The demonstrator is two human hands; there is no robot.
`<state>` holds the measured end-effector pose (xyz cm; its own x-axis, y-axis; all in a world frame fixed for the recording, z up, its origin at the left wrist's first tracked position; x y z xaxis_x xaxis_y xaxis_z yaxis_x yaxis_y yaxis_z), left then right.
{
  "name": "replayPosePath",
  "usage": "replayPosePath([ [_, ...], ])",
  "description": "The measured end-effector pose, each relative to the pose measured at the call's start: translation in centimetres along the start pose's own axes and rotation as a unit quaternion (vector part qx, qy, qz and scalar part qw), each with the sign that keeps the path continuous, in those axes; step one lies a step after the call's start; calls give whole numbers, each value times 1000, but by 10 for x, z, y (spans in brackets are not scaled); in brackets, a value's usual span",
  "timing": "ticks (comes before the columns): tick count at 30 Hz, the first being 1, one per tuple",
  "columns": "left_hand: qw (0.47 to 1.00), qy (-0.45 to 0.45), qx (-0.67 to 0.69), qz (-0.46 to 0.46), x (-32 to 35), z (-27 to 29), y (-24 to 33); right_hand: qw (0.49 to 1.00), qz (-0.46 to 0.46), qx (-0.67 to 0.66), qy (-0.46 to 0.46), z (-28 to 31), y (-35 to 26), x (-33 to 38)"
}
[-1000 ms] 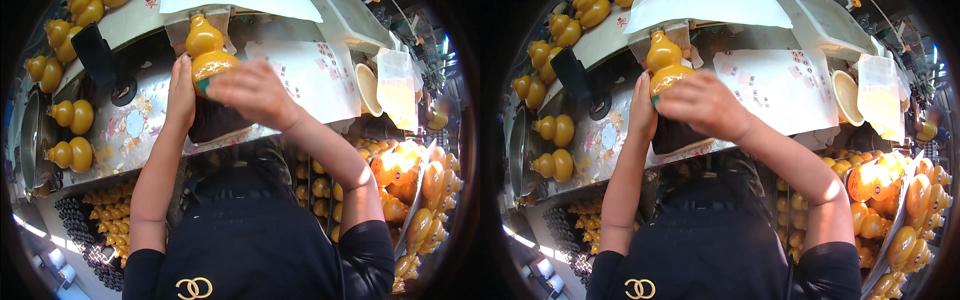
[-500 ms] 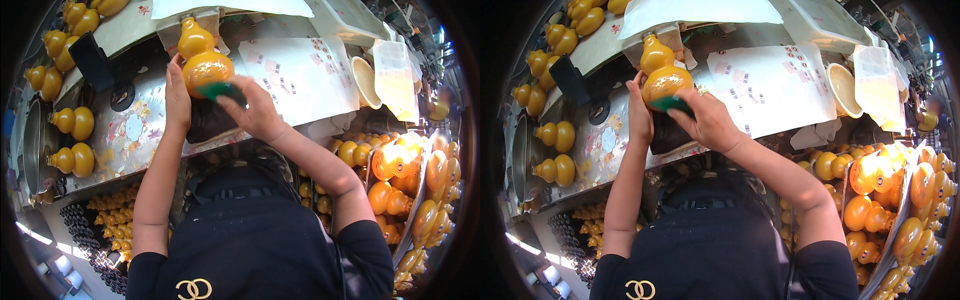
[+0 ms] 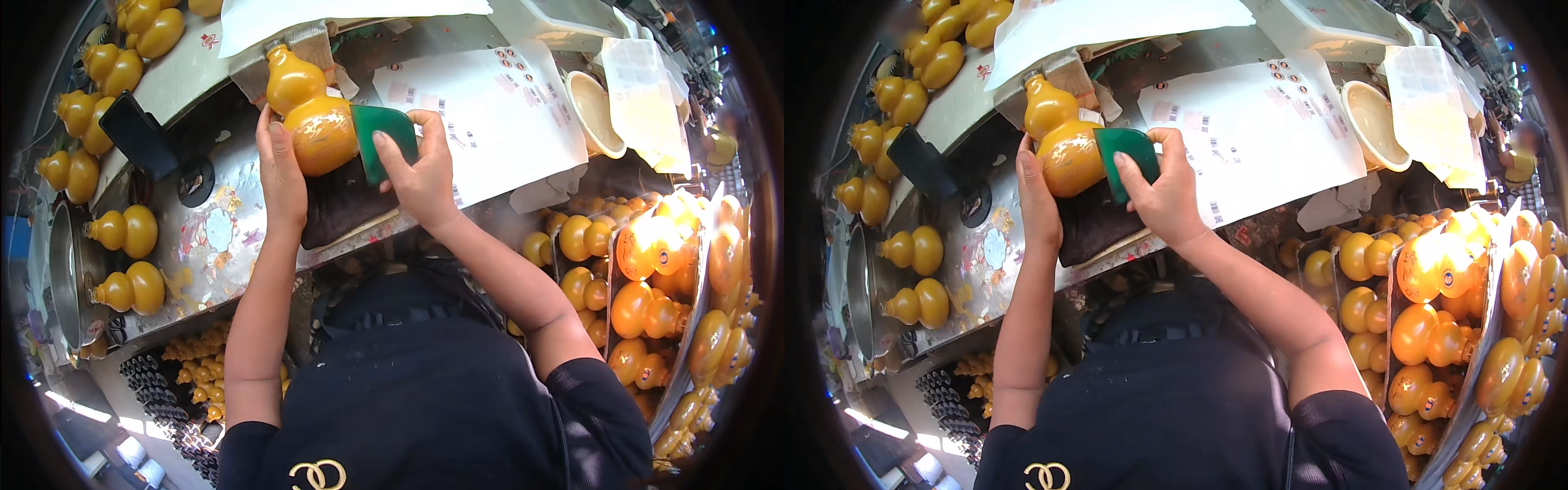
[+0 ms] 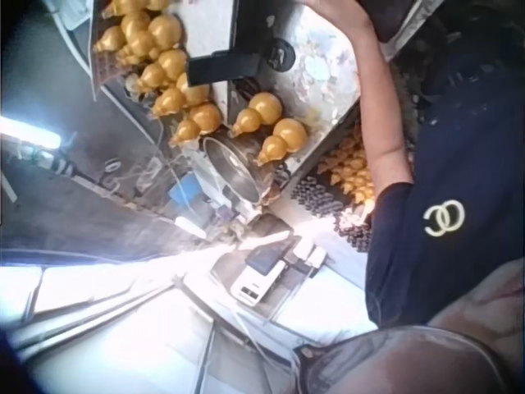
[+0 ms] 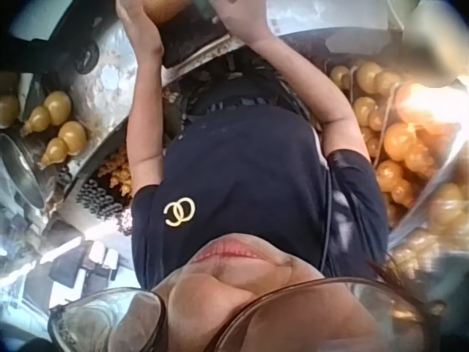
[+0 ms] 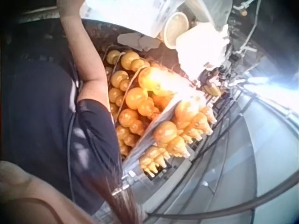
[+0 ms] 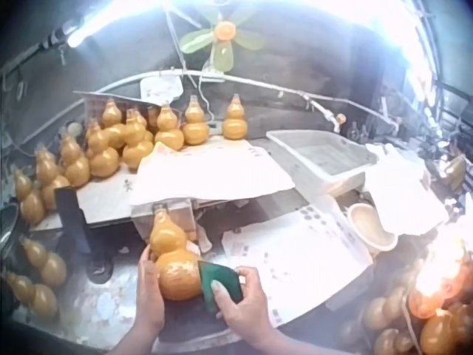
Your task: The person picks up a yellow gourd, applies a sticker to its surface, and smooths it with a green card. They repeat this process for multiple gourds, placing each labeled gourd on a nearby shelf.
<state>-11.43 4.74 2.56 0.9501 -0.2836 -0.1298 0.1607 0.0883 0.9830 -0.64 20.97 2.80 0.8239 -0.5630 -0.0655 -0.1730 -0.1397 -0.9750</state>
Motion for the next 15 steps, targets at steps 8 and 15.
replayPosePath([
  [8, 997, 17, 35, 69, -4, -2, -9, 992, 85, 94, 17, 9, 5, -25],
  [15, 983, -7, 145, 111, -7, 1, -21, 994, 99, 9, -38, -6, -30, -34],
])
Point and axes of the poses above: each hand's wrist, its own x-axis away from the middle knuckle, its own z-axis out of the back of the hand, y = z × x, the point moved 10 cm from there along -x, towards the middle knuckle, and after that the axes turned 12 degrees about -x, right-handed, at the moved point
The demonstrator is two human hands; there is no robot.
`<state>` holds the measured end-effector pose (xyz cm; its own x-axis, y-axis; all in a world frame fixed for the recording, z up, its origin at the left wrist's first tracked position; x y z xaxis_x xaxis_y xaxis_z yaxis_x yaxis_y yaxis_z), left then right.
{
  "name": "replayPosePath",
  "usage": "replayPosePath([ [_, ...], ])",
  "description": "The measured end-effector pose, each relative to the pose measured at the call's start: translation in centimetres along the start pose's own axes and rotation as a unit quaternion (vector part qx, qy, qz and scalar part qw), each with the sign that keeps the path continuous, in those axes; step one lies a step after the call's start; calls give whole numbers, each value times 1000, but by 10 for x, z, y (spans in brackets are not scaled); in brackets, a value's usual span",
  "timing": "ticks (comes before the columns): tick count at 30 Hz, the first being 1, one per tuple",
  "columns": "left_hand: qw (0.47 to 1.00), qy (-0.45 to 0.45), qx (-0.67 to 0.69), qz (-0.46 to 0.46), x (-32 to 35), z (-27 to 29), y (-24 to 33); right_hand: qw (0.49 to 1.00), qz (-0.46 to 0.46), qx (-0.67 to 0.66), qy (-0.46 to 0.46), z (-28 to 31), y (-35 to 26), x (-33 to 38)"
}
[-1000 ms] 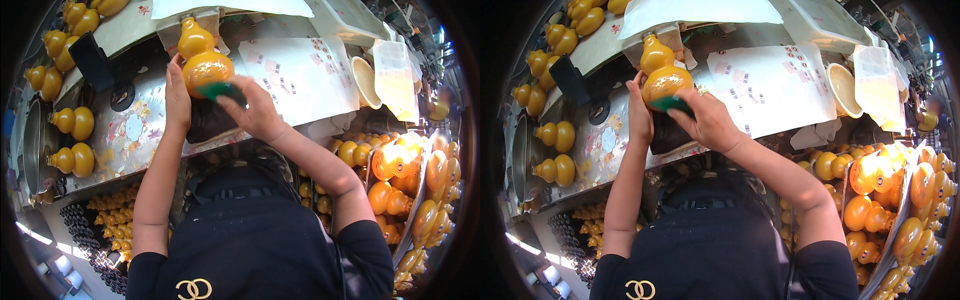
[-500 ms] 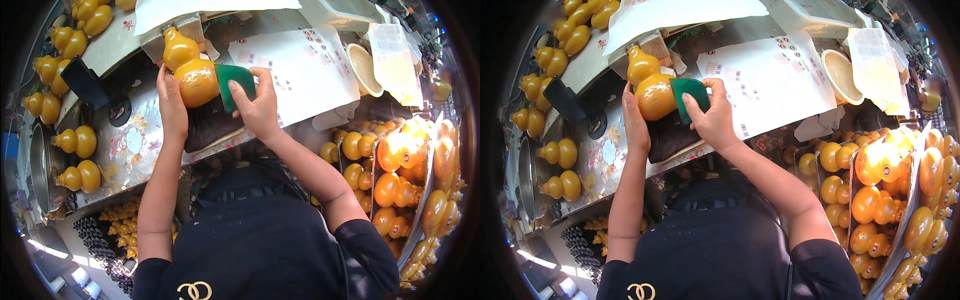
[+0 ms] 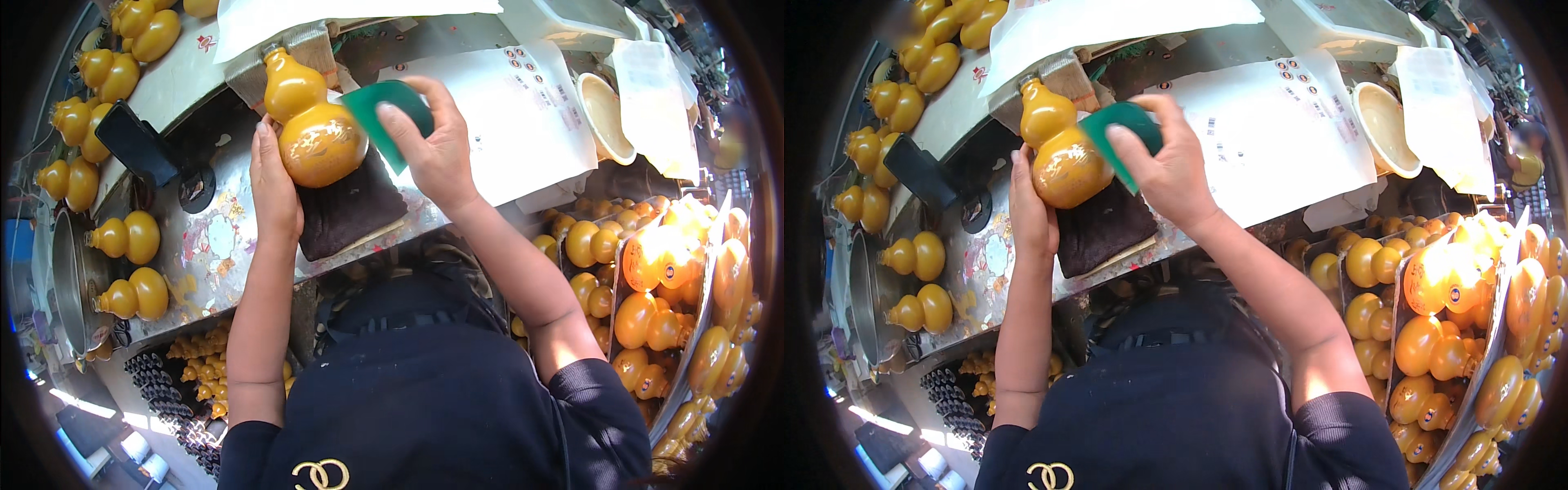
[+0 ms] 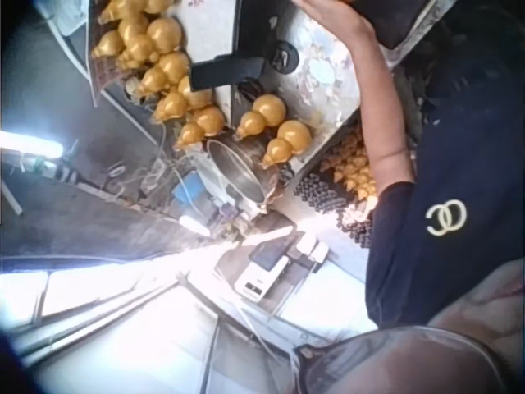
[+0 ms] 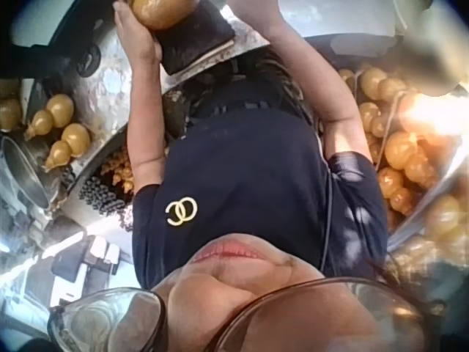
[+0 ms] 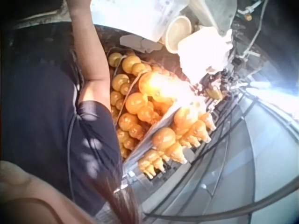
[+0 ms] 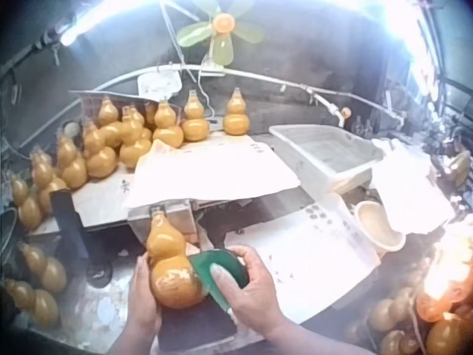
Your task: The person picks up a yellow gourd, applies a sticker to its surface, and smooths it with a green card. They repeat this process for multiple gourds, placing each labeled gourd on a nearby shelf.
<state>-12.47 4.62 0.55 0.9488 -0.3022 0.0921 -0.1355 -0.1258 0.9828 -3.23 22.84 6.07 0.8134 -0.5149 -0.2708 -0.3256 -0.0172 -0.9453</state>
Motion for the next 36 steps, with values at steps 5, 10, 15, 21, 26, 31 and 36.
replayPosePath([
  [5, 999, 25, -21, 7, 1, 0, -3, 953, 75, 157, -249, -57, -26, -20],
  [10, 1000, -11, 23, 10, 1, -8, 0, 922, 96, 229, -298, -70, -16, -49],
  [15, 991, -52, -116, -40, 2, -11, 8, 910, 96, 257, -311, -75, -17, -55],
  [21, 998, -59, -18, -11, 1, -13, 9, 939, 76, 146, -302, -73, -31, -50],
  [26, 999, -9, 29, 14, 2, -7, 0, 869, 92, 292, -388, -104, -26, -48],
  [31, 999, -14, 48, 8, 0, -3, -3, 834, 160, 357, -389, -120, -27, -60],
  [36, 992, -20, -111, -63, 1, -8, 15, 941, 95, 187, -265, -73, -20, -63],
])
Point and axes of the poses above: each hand's wrist, its own x-axis away from the middle knuckle, its own z-axis out of the back of the hand, y = z × x, the point moved 10 cm from there along -x, towards the middle knuckle, and after that the axes turned 12 degrees about -x, right-handed, at the moved point
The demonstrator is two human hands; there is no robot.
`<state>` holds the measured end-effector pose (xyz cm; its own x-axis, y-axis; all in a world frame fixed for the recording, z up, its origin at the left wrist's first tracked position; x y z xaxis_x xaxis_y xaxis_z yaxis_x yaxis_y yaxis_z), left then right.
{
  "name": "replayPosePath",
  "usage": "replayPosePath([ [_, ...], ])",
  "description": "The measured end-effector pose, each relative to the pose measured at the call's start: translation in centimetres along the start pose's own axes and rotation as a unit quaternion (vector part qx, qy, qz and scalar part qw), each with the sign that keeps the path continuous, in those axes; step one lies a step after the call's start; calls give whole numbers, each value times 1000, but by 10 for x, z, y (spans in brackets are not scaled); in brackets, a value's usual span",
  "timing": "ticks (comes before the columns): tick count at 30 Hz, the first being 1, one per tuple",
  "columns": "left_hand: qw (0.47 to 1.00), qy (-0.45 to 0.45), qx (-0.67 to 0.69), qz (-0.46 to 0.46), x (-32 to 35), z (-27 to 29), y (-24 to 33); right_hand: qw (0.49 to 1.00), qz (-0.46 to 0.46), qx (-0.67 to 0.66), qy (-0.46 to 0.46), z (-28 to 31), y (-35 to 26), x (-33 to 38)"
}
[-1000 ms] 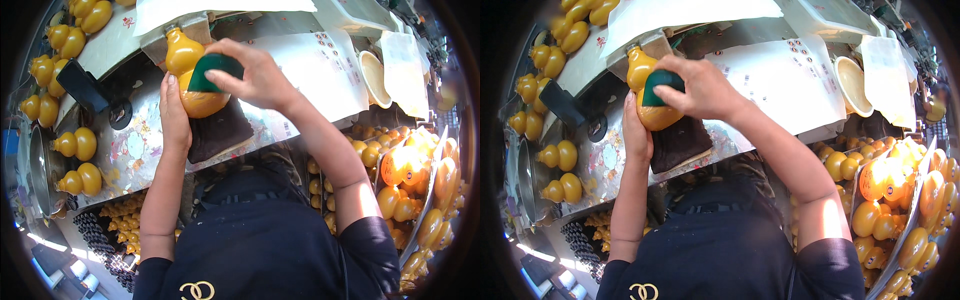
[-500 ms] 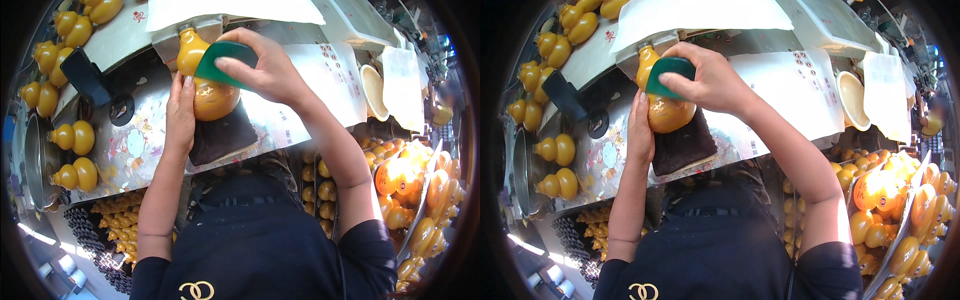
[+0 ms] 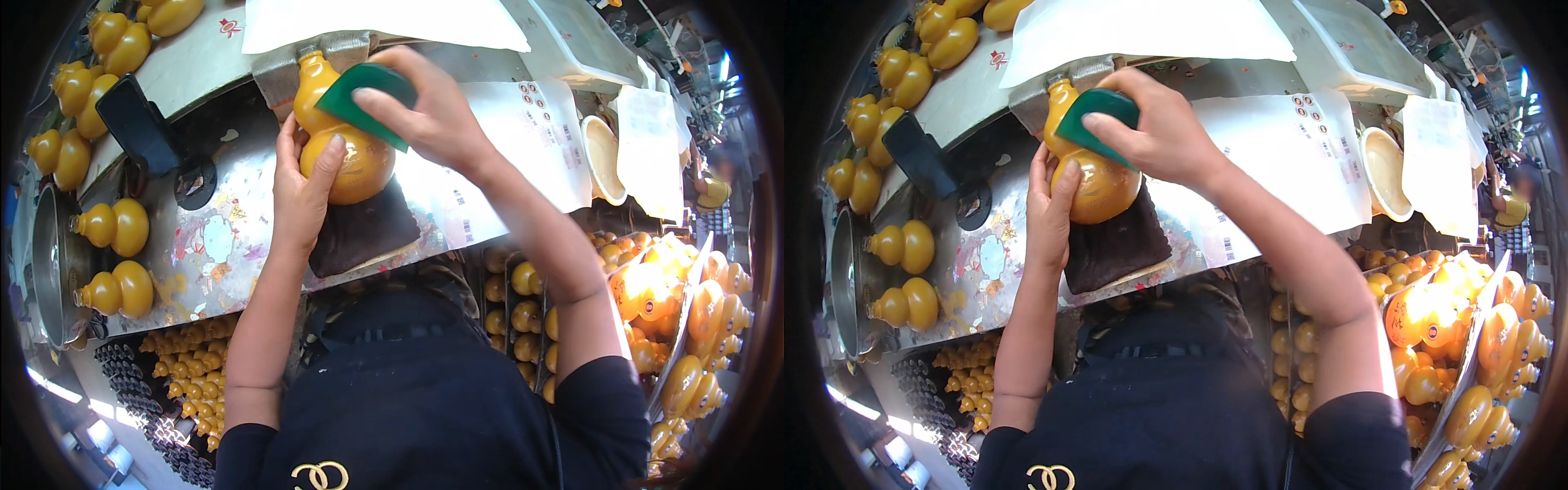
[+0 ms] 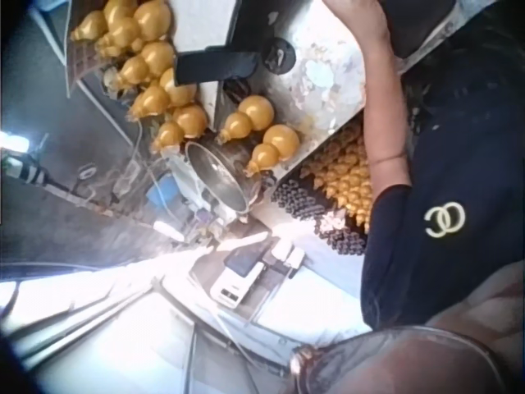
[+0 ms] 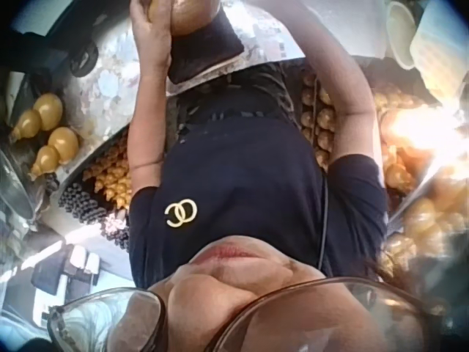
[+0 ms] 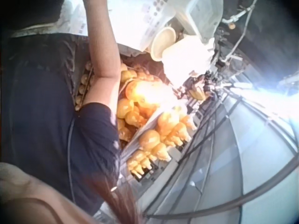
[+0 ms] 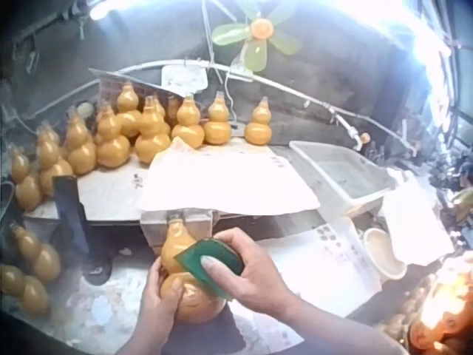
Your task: The person picks up a yellow gourd, applies a sticker to its surface, and smooths it with a green card. They repeat this process for multiple gourds, placing each labeled gourd on a nearby shelf.
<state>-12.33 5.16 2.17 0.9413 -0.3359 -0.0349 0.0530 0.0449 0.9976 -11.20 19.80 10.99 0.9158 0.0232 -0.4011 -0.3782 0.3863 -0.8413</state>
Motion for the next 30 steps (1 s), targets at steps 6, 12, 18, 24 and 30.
replayPosePath([
  [6, 998, 2, 59, 38, 0, -2, -9, 992, -89, -49, 78, 3, 24, 43],
  [12, 995, 9, 76, 67, -1, 0, -11, 984, -118, -75, 113, 9, 40, 44],
  [18, 995, 29, 62, 75, -3, 9, -20, 971, -116, -12, 207, 27, 47, 63],
  [24, 996, 36, 51, 56, -4, 9, -19, 947, -65, -90, 302, 3, 24, 94],
  [30, 995, 13, 60, 73, -5, 6, -20, 928, -79, -70, 358, 16, 41, 112],
])
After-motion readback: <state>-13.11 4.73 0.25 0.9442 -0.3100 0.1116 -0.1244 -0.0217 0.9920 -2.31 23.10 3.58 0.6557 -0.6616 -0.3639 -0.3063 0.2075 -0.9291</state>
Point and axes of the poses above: each hand's wrist, its own x-axis away from the middle knuckle, its own z-axis out of the back of the hand, y = z × x, the point moved 10 cm from there along -x, towards the middle knuckle, and after that the axes turned 12 degrees about -x, right-handed, at the moved point
